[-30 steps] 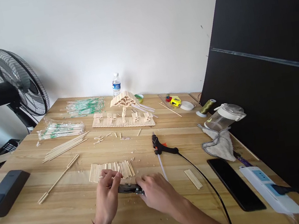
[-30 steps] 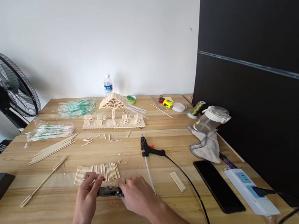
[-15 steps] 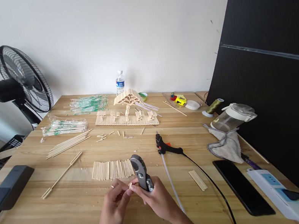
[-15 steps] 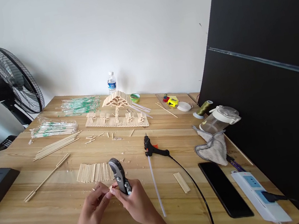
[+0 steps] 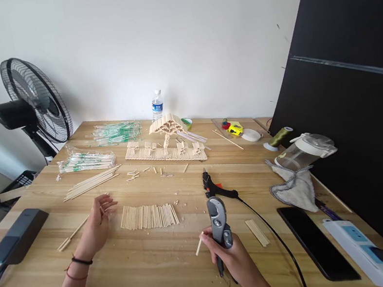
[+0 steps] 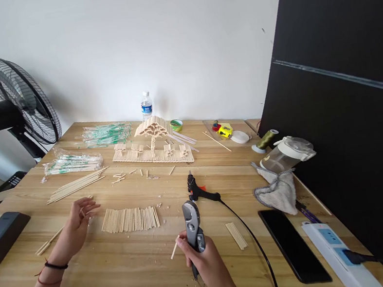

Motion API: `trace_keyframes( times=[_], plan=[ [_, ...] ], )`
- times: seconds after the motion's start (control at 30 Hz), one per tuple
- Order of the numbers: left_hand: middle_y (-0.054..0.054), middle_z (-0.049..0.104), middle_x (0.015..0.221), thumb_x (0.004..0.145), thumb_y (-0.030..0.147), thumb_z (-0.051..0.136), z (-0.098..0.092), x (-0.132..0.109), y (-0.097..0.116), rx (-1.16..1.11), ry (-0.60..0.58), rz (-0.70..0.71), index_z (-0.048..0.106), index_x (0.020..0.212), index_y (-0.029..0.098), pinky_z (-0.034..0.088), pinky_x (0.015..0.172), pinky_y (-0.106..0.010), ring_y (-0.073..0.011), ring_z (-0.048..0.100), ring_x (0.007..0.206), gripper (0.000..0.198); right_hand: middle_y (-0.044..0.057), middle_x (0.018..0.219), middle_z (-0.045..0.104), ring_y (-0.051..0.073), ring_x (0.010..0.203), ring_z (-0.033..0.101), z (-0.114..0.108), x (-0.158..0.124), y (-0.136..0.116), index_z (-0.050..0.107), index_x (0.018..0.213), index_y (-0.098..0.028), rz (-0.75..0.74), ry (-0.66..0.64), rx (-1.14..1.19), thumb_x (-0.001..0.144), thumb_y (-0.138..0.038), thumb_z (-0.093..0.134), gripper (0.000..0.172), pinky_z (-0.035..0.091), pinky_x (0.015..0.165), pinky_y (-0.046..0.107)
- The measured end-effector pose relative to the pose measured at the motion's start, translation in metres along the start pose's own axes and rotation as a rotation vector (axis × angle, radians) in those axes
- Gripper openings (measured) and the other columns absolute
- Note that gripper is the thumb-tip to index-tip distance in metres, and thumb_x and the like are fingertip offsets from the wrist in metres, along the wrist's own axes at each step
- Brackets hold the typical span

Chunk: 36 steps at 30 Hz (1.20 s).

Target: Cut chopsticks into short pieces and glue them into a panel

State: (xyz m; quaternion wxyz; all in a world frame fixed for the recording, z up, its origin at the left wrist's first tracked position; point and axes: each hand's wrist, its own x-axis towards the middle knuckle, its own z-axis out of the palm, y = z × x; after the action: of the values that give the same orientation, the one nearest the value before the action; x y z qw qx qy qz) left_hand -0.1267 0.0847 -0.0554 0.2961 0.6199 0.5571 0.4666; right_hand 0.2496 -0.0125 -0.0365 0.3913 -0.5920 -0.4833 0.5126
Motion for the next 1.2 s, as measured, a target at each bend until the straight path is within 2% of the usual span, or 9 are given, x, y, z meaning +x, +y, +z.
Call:
trace_keyframes(
  times=[0.1, 0.2, 0.33, 0.43, 0.57, 0.77, 0.93, 1.03, 1.2],
  plan=[
    [-0.015, 0.066, 0.132, 0.094, 0.031, 0.055, 0.007, -0.002, -0.003, 0.042, -0.044, -0.005, 0.047, 0.131, 0.023, 0.057, 0.11, -0.05, -0.0286, 0.07, 0.129, 0.039, -0.003, 0.052, 0.057, 0.018, 0.055, 0.054, -0.009, -0.003, 0.007, 0.071, 0.097, -0.016, -0.001, 0.019, -0.003, 0.089, -0.074, 0.069, 0.059, 0.046, 0.065, 0.032],
    [-0.016, 0.068, 0.135, 0.095, 0.033, 0.052, 0.008, -0.007, 0.001, 0.094, -0.072, -0.004, 0.049, 0.131, 0.023, 0.057, 0.111, -0.05, -0.0296, 0.069, 0.132, 0.038, -0.003, 0.052, 0.058, 0.018, 0.055, 0.054, -0.015, -0.002, 0.011, 0.072, 0.096, -0.016, 0.002, 0.039, 0.005, 0.088, -0.074, 0.07, 0.058, 0.045, 0.064, 0.032],
    [-0.015, 0.072, 0.126, 0.094, 0.037, 0.053, 0.0, -0.01, 0.012, 0.203, -0.078, 0.002, 0.059, 0.128, 0.021, 0.061, 0.1, -0.049, -0.0293, 0.075, 0.113, 0.038, -0.001, 0.052, 0.06, 0.019, 0.055, 0.056, -0.017, 0.001, 0.01, 0.072, 0.096, -0.016, 0.003, 0.055, -0.012, 0.087, -0.075, 0.071, 0.059, 0.046, 0.064, 0.033],
    [-0.01, 0.075, 0.104, 0.092, 0.041, 0.059, -0.001, -0.013, 0.021, 0.291, -0.086, 0.013, 0.068, 0.118, 0.021, 0.06, 0.086, -0.043, -0.0265, 0.073, 0.091, 0.034, -0.001, 0.052, 0.061, 0.02, 0.055, 0.057, -0.014, 0.003, 0.004, 0.072, 0.096, -0.017, 0.004, 0.045, -0.01, 0.087, -0.074, 0.073, 0.058, 0.047, 0.064, 0.034],
    [-0.003, 0.07, 0.079, 0.09, 0.041, 0.062, 0.007, -0.015, 0.027, 0.363, -0.095, 0.017, 0.071, 0.11, 0.022, 0.055, 0.069, -0.034, -0.0224, 0.067, 0.071, 0.029, 0.0, 0.052, 0.061, 0.02, 0.054, 0.056, -0.007, 0.004, -0.001, 0.073, 0.093, -0.017, 0.004, 0.03, -0.011, 0.085, -0.076, 0.073, 0.06, 0.046, 0.062, 0.033],
    [-0.003, 0.072, 0.078, 0.087, 0.034, 0.055, 0.012, -0.016, 0.028, 0.391, -0.092, 0.013, 0.068, 0.108, 0.021, 0.055, 0.067, -0.032, -0.0217, 0.069, 0.069, 0.027, -0.001, 0.053, 0.062, 0.02, 0.056, 0.058, -0.005, 0.003, 0.002, 0.072, 0.093, -0.017, 0.012, 0.015, -0.013, 0.085, -0.077, 0.072, 0.061, 0.048, 0.065, 0.033],
    [-0.005, 0.075, 0.079, 0.093, 0.04, 0.051, 0.011, -0.015, 0.027, 0.412, -0.085, -0.01, 0.069, 0.108, 0.02, 0.055, 0.066, -0.032, -0.0232, 0.072, 0.071, 0.031, -0.002, 0.055, 0.06, 0.02, 0.058, 0.058, -0.009, 0.005, -0.001, 0.071, 0.095, -0.017, 0.029, 0.011, -0.037, 0.087, -0.075, 0.069, 0.058, 0.048, 0.065, 0.033],
    [-0.005, 0.077, 0.08, 0.096, 0.044, 0.05, 0.01, -0.014, 0.027, 0.419, -0.1, -0.014, 0.07, 0.108, 0.02, 0.055, 0.065, -0.033, -0.0234, 0.072, 0.07, 0.034, -0.003, 0.055, 0.057, 0.02, 0.056, 0.058, -0.012, 0.015, -0.012, 0.069, 0.093, -0.017, 0.036, -0.037, -0.15, 0.09, -0.071, 0.062, 0.055, 0.048, 0.064, 0.032],
    [-0.007, 0.078, 0.081, 0.097, 0.045, 0.05, 0.009, -0.013, 0.032, 0.424, -0.131, 0.005, 0.071, 0.108, 0.019, 0.056, 0.065, -0.034, -0.0244, 0.073, 0.07, 0.035, -0.006, 0.052, 0.052, 0.017, 0.048, 0.054, -0.009, 0.048, -0.033, 0.064, 0.079, -0.021, 0.028, -0.107, -0.276, 0.086, -0.055, 0.066, 0.035, 0.045, 0.055, 0.029]
  ],
)
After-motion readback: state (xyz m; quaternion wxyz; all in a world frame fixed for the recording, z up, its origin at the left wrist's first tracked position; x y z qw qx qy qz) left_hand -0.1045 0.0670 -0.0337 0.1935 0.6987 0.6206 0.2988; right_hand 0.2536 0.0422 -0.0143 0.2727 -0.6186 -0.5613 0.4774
